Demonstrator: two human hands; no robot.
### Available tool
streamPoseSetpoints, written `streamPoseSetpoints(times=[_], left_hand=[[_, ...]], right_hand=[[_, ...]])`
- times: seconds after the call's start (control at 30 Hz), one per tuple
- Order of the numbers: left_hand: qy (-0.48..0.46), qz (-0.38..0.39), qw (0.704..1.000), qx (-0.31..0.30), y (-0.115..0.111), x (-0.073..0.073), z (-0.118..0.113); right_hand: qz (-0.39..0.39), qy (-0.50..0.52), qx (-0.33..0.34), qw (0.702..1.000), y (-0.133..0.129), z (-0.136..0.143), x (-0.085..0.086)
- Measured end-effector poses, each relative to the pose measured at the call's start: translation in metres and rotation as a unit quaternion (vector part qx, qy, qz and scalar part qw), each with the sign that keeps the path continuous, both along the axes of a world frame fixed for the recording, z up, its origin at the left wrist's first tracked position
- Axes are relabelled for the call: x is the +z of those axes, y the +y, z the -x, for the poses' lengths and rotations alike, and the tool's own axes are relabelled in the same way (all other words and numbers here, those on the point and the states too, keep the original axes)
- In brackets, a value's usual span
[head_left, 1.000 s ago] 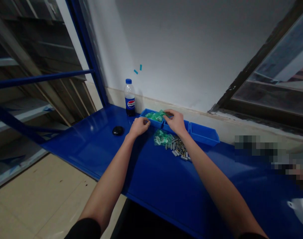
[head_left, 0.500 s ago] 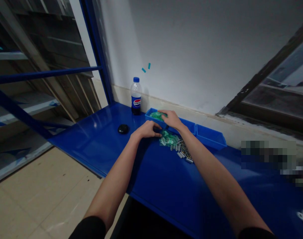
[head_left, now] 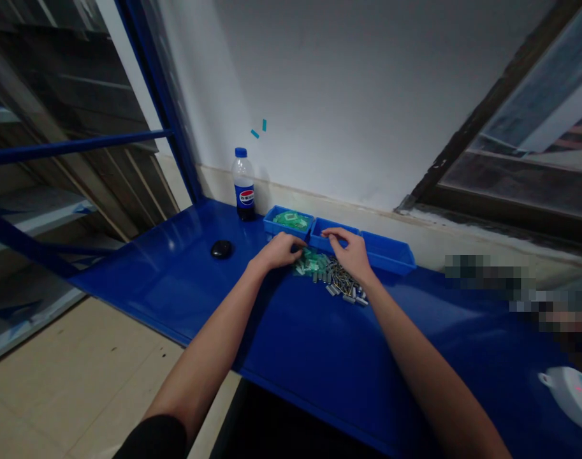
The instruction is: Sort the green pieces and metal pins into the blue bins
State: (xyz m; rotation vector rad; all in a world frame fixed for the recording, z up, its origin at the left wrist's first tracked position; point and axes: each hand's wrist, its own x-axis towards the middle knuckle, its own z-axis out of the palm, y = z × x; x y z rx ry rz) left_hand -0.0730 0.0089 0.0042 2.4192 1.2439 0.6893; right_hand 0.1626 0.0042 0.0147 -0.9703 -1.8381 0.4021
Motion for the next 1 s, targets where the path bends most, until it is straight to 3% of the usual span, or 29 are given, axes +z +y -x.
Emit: streamPoseSetpoints(times=[0.2,0.43,0.57,0.67,0.77,0.87,1.0], left_hand=[[0.025,-0.009,0.999,-0.025,0.001,-0.004,-0.003],[0.034,-0.055,0.998,0.007,0.005,-0.011,-0.007],[-0.037,-0.081,0.995,0.049,0.003,-0.007,-0.012],[-0.174,-0.04,0.981,0.071,0.001,-0.003,-0.019],[-0.296,0.044,0.953,0.056,-0.002,0.0,-0.027],[-0.35,0.11,0.93,0.03,-0.004,0.002,-0.033],[-0.365,0.15,0.919,0.016,-0.005,0.002,-0.036]], right_hand=[[0.022,0.017,0.0,1.0,-0.002,-0.025,-0.003],[0.058,0.004,0.012,0.998,0.0,-0.031,-0.004],[0.063,-0.009,0.021,0.998,-0.002,-0.028,-0.004],[0.079,0.007,0.02,0.997,-0.005,-0.025,-0.004],[0.161,0.066,0.054,0.983,-0.007,-0.019,-0.005],[0.244,0.117,0.102,0.957,-0.007,-0.014,-0.008],[0.273,0.134,0.109,0.946,-0.005,-0.013,-0.013]])
